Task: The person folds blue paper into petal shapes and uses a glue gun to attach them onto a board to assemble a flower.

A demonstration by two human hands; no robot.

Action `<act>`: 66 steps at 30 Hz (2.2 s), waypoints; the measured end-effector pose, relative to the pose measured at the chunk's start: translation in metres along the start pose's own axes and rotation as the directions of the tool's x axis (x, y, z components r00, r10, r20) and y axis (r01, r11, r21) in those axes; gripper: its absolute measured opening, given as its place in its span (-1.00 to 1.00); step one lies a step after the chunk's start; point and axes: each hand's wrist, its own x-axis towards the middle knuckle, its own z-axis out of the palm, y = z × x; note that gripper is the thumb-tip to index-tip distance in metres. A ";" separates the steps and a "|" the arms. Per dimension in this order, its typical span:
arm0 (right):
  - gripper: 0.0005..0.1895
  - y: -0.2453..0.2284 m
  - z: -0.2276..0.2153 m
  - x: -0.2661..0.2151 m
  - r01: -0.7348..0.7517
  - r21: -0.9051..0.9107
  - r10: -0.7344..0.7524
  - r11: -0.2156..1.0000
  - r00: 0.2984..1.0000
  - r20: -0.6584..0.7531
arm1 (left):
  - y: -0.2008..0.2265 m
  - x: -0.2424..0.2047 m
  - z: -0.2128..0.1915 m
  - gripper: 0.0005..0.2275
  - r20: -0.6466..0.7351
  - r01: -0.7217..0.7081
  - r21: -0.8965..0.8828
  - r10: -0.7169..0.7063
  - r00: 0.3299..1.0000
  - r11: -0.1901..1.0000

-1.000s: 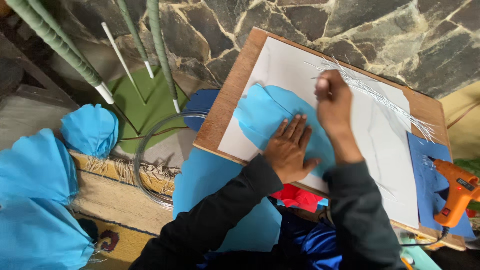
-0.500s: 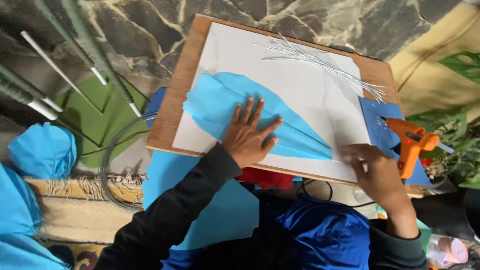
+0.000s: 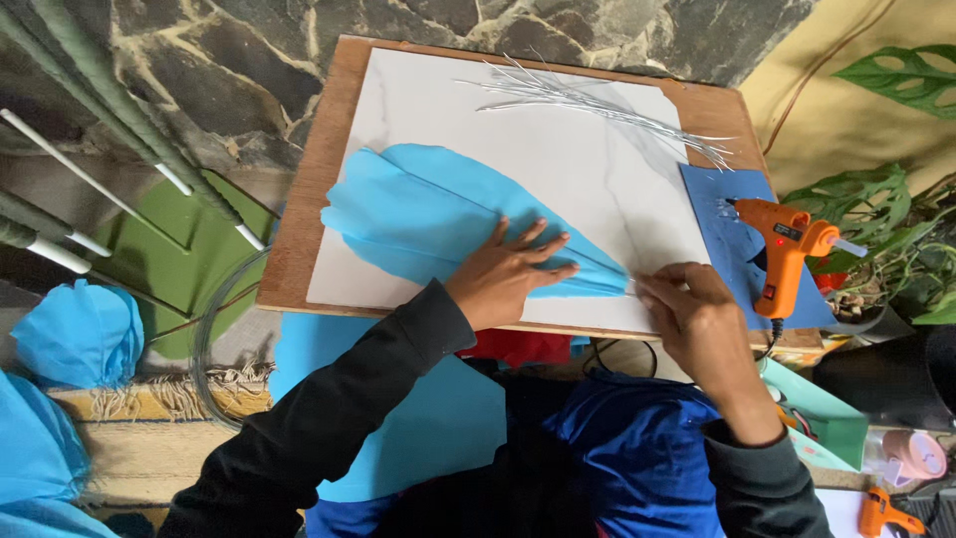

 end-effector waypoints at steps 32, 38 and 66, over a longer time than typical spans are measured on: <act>-0.76 -0.016 -0.002 -0.010 -0.016 0.002 0.016 1.000 0.985 -0.169 | 0.025 -0.014 -0.002 -0.57 -0.208 0.033 0.006 -0.031 0.978 0.999; -0.86 0.014 0.014 -0.012 -0.113 -0.127 0.107 0.985 0.993 -0.054 | 0.026 -0.012 -0.002 -0.52 -0.179 0.032 0.025 -0.027 0.983 0.999; -0.61 0.019 -0.027 0.054 -0.584 -0.085 0.438 0.808 0.496 0.750 | 0.023 -0.012 0.012 -0.40 -0.352 0.084 0.139 -0.030 0.935 0.987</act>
